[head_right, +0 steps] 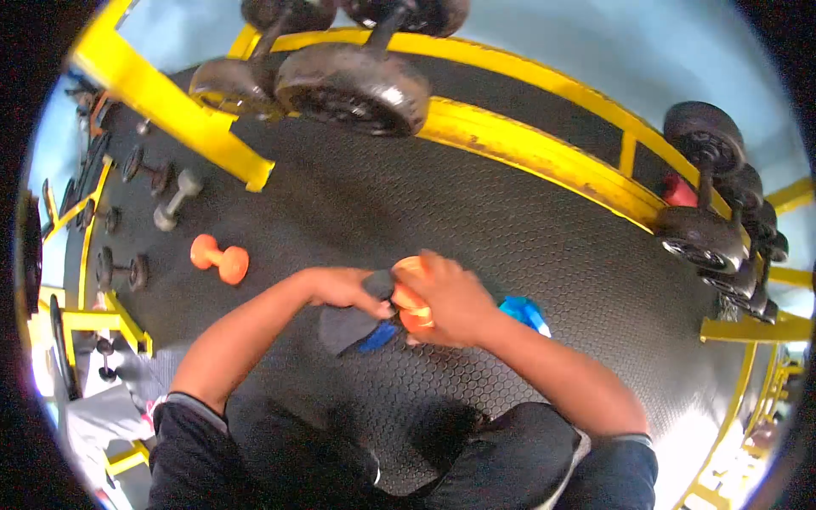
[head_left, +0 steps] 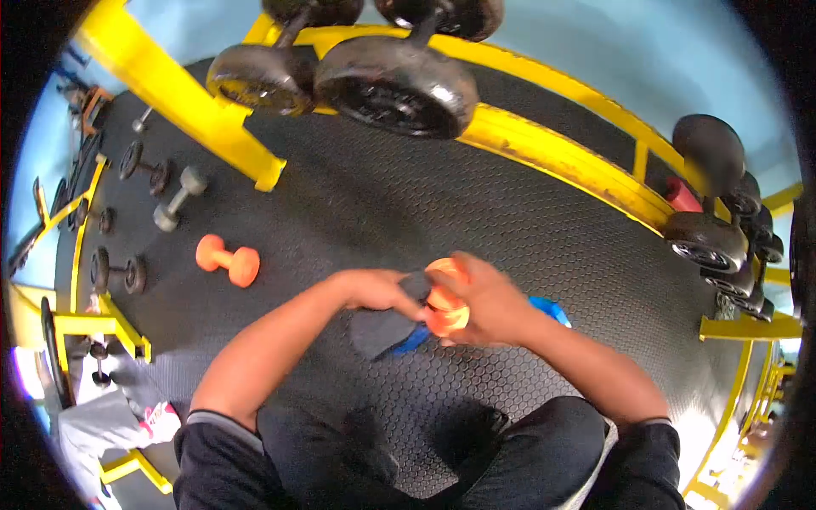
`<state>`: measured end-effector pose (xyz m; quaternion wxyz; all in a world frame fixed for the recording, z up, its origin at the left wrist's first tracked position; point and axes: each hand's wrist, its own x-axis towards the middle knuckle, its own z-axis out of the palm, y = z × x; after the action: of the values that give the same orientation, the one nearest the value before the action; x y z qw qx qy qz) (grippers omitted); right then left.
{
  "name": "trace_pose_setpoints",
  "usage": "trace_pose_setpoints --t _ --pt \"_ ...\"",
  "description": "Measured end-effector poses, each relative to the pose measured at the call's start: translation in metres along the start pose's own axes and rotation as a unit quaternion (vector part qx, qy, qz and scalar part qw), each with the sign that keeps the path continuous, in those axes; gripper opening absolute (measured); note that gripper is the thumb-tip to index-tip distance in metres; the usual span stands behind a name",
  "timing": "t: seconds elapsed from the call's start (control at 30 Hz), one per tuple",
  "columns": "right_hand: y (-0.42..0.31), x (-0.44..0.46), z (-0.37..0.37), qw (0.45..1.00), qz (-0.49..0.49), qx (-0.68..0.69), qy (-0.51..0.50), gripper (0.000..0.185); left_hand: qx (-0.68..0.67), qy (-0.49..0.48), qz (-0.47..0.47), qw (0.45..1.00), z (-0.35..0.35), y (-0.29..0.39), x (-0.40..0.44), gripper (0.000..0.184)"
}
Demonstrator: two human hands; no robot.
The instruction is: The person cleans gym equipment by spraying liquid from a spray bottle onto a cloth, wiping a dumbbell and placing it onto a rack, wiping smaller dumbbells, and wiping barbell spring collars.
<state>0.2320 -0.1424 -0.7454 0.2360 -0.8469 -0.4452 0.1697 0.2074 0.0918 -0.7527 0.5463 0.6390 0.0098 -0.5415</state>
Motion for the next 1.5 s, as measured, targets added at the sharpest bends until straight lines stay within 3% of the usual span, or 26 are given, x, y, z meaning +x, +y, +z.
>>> trace_pose_setpoints --t 0.03,0.07,0.13,0.2,0.27,0.33,0.4,0.5,0.57,0.6,0.67,0.7,0.73,0.8,0.87,0.93,1.0,1.07,1.17,1.23,1.27,1.3,1.33,1.47,1.5 --pt "0.005 0.016 0.016 0.999 0.032 0.003 -0.023 0.082 0.029 0.014 -0.024 0.999 -0.007 -0.004 -0.006 0.065" --pt "0.019 0.030 0.030 1.000 -0.017 -0.002 0.018 0.078 0.058 0.030 -0.049 0.997 -0.016 -0.012 -0.015 0.067" --pt "0.019 0.048 0.035 0.999 0.030 0.013 0.000 0.074 0.067 0.146 -0.052 0.986 -0.051 -0.070 -0.027 0.074" --pt "0.015 0.048 0.028 0.999 0.045 0.018 -0.021 0.073 0.193 0.341 -0.187 0.901 -0.074 -0.092 -0.067 0.079" --pt "0.019 0.050 0.025 0.997 0.061 0.025 -0.047 0.072 0.327 0.447 -0.332 0.763 -0.100 -0.137 -0.094 0.084" --pt "0.024 0.054 0.029 0.981 0.094 0.052 -0.160 0.069 0.243 0.551 -0.385 0.699 -0.109 -0.179 -0.113 0.089" --pt "0.029 0.060 0.041 0.973 0.117 0.062 -0.189 0.068 0.270 0.544 -0.382 0.696 -0.110 -0.188 -0.120 0.093" --pt "0.036 0.057 0.047 0.952 0.170 0.085 -0.238 0.067 0.214 0.586 -0.381 0.682 -0.111 -0.196 -0.112 0.086" --pt "0.039 0.058 0.048 0.917 0.258 0.152 -0.264 0.065 0.183 0.614 -0.348 0.685 -0.131 -0.217 -0.116 0.076" --pt "0.041 0.055 0.057 0.917 0.262 0.155 -0.258 0.065 0.190 0.614 -0.344 0.685 -0.127 -0.208 -0.117 0.076" --pt "0.046 0.048 0.079 0.953 0.244 0.045 -0.176 0.064 0.209 0.617 -0.331 0.683 -0.109 -0.191 -0.122 0.066" --pt "0.028 0.047 0.059 0.956 0.226 -0.047 -0.182 0.062 0.236 0.614 -0.317 0.684 -0.102 -0.188 -0.122 0.064" --pt "0.023 0.046 0.049 0.956 0.235 -0.045 -0.171 0.062 0.247 0.614 -0.307 0.684 -0.098 -0.193 -0.119 0.064" --pt "0.020 0.042 0.031 0.971 0.161 -0.010 -0.177 0.059 0.271 0.585 -0.275 0.713 -0.091 -0.194 -0.111 0.059" --pt "0.017 0.033 0.012 0.969 0.172 0.027 -0.176 0.057 0.288 0.540 -0.263 0.746 -0.064 -0.170 -0.100 0.057" --pt "0.028 0.005 -0.002 0.993 0.034 0.094 -0.062 0.048 0.307 0.505 -0.241 0.770 -0.045 -0.155 -0.089 0.056" --pt "0.021 -0.037 -0.047 0.976 0.099 0.183 -0.071 0.041 0.348 0.474 -0.236 0.774 -0.025 -0.145 -0.073 0.058" --pt "0.024 -0.096 -0.077 0.942 0.215 0.213 -0.143 0.041 0.362 0.431 -0.258 0.786 -0.004 -0.115 -0.060 0.060" --pt "0.062 -0.180 -0.028 0.913 0.303 0.174 -0.209 0.041 0.386 0.368 -0.292 0.794 0.008 -0.101 -0.055 0.063" --pt "0.075 -0.207 0.017 0.885 0.437 0.112 -0.112 0.059 0.397 0.354 -0.298 0.793 0.014 -0.090 -0.045 0.065" --pt "0.088 -0.209 0.039 0.884 0.440 0.113 -0.113 0.059 0.438 0.351 -0.289 0.776 0.020 -0.085 -0.041 0.066" --pt "0.102 -0.206 0.063 0.904 0.389 0.145 0.099 0.071 0.475 0.348 -0.280 0.758 0.025 -0.079 -0.040 0.066" --pt "0.107 -0.203 0.077 0.881 0.318 0.173 0.304 0.084 0.511 0.345 -0.274 0.738 0.030 -0.072 -0.043 0.067" --pt "0.113 -0.166 0.054 0.927 0.204 0.082 0.305 0.088 0.587 0.182 -0.106 0.782 0.084 -0.009 -0.026 0.068" --pt "0.116 -0.159 0.051 0.936 0.199 0.110 0.268 0.087 0.566 0.143 -0.109 0.804 0.099 -0.010 -0.011 0.072"
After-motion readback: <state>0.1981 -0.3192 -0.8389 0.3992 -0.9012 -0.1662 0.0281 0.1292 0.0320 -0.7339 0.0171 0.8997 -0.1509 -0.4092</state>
